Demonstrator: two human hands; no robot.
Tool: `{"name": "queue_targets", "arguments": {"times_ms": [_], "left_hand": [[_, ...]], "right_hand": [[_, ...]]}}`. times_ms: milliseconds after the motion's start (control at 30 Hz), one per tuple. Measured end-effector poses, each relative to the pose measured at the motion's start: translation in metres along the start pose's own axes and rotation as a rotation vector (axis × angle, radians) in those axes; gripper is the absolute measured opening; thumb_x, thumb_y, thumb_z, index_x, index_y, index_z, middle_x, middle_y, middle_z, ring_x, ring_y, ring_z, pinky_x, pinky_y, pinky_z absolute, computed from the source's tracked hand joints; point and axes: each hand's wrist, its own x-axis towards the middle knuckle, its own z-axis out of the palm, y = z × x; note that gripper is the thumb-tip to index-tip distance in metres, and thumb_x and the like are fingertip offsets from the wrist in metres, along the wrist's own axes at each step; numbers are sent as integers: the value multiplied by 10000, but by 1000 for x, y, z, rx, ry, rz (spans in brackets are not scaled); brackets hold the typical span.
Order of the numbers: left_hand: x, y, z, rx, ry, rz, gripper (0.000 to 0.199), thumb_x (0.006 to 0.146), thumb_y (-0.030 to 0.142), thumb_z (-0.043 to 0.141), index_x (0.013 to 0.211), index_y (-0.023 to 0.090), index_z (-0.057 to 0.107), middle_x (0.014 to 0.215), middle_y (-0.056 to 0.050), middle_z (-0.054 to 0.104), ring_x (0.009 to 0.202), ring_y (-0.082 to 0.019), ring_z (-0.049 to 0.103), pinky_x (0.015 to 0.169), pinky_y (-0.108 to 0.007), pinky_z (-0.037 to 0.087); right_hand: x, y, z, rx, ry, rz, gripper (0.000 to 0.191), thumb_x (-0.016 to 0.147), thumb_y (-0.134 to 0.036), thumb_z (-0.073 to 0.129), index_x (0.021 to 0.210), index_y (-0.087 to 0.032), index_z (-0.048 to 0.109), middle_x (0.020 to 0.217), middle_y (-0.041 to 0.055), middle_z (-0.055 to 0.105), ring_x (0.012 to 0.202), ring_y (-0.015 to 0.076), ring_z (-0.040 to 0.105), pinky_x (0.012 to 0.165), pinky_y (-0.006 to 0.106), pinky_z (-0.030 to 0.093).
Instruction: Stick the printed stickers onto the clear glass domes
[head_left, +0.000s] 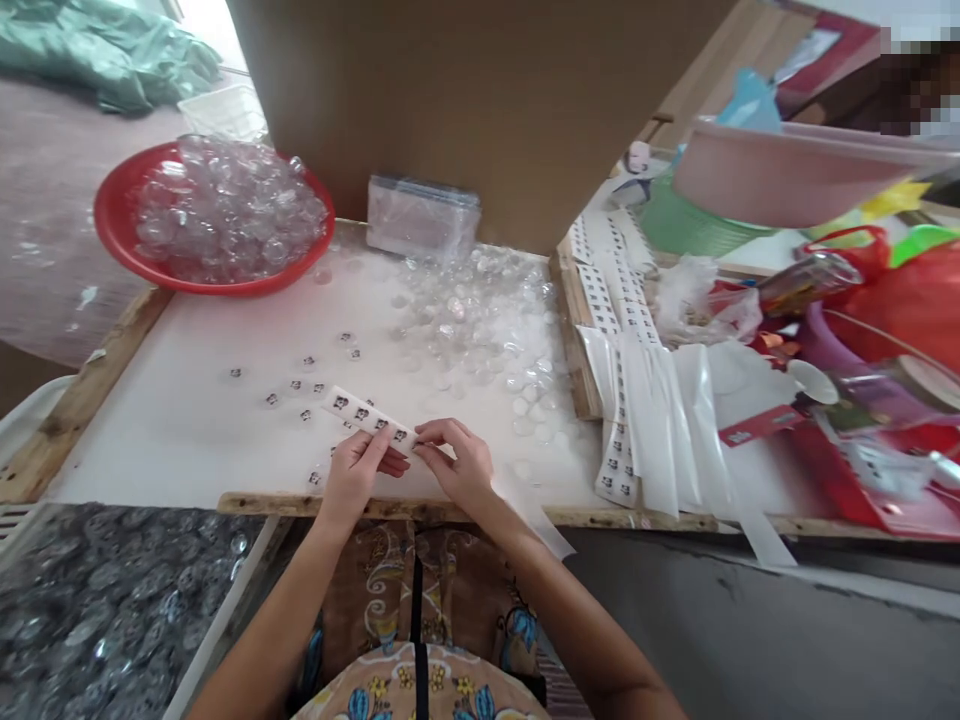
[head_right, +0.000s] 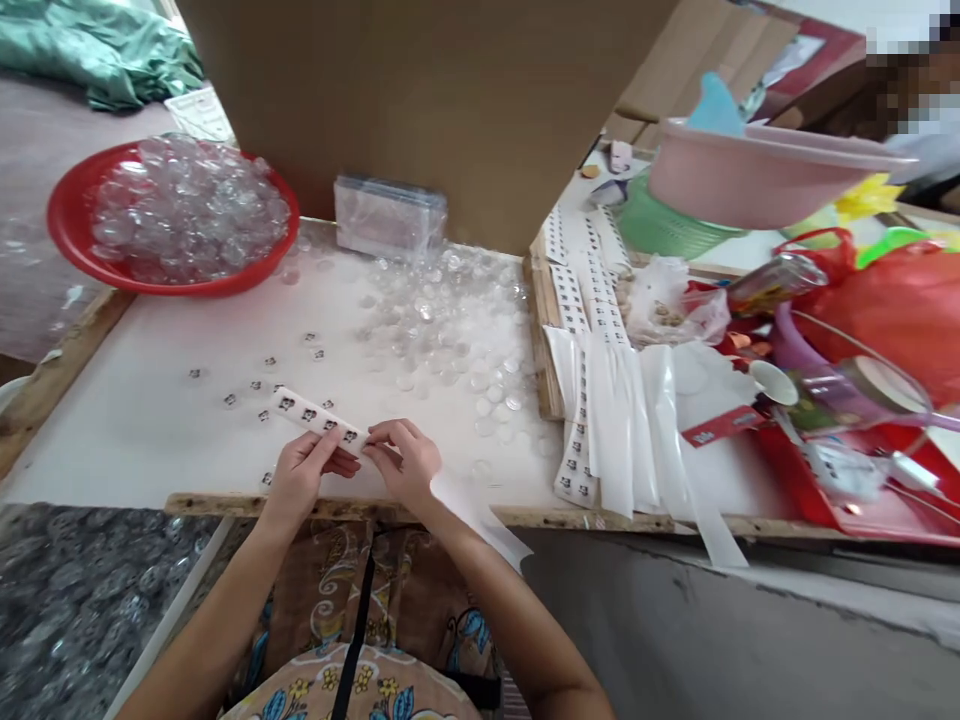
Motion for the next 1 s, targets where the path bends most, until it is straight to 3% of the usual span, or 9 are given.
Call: {"name": "queue_targets", "arguments": {"times_ms": [233, 367, 433, 533, 633, 700, 800, 900, 1000], "left_hand": [[5, -2, 0, -42, 49, 12, 349, 781, 469, 682, 691, 131, 680, 589, -61, 695, 531, -191, 663, 534, -289, 562], [8, 0, -1, -210, 77, 20, 308, 717, 432, 753, 696, 132, 685, 557, -46, 685, 510, -186, 652, 504, -277, 558], [8, 5, 2, -346, 14, -41, 296, 682, 412, 784, 736, 133, 701, 609, -46, 706, 520, -179, 654, 478, -260, 550], [5, 15, 18, -496, -176, -232, 298, 719, 368, 758, 888, 125, 727, 864, -97, 755, 606, -179, 687, 473, -230, 540], [1, 23, 50, -530, -372, -403, 299, 828, 310, 650, 1032, 99, 709, 1177, -158, 687, 708, -188, 710, 554, -237, 563], [3, 23, 76, -530, -456, -461, 284, 876, 275, 582, 1059, 91, 698, 1296, -152, 621, 767, -200, 717, 595, -250, 571], [10, 19, 111, -530, -549, -564, 317, 926, 273, 504, 1095, 68, 678, 1091, -157, 714, 801, -211, 719, 653, -260, 568], [17, 15, 137, -520, -557, -648, 307, 947, 241, 457, 881, 65, 700, 785, -112, 734, 659, -166, 699, 630, -240, 559], [20, 14, 153, -450, -592, -723, 294, 925, 226, 492, 750, 83, 679, 593, -72, 679, 500, -144, 641, 533, -228, 536]], "right_hand": [[20, 17, -23, 223, -76, 86, 289, 837, -411, 656, 1029, -195, 640, 1031, 81, 673, 933, 174, 634, 845, 332, 512], [30, 26, -36, 632, -94, 196, 343, 807, -480, 686, 996, -200, 626, 976, 61, 663, 882, 163, 625, 813, 323, 504], [34, 28, -47, 914, -21, 229, 355, 784, -533, 691, 918, -213, 612, 822, 16, 624, 722, 129, 587, 695, 284, 495], [34, 28, -67, 1299, 130, 200, 418, 759, -636, 655, 818, -229, 579, 619, -47, 467, 523, 87, 430, 504, 215, 416], [26, 28, -86, 1638, 185, 4, 439, 782, -663, 614, 774, -227, 563, 516, -82, 374, 415, 64, 304, 372, 162, 325], [20, 30, -92, 1829, 107, -218, 432, 800, -643, 616, 771, -215, 563, 467, -102, 379, 360, 39, 279, 331, 130, 293], [15, 32, -94, 2009, -158, -528, 431, 810, -617, 624, 808, -190, 563, 443, -115, 444, 313, 7, 327, 333, 95, 324], [19, 31, -94, 2103, -401, -741, 443, 819, -606, 619, 864, -175, 530, 526, -84, 549, 345, 8, 447, 375, 94, 414], [25, 29, -96, 2135, -554, -926, 451, 827, -606, 606, 878, -175, 483, 617, -39, 614, 408, 29, 542, 424, 120, 493]]}}
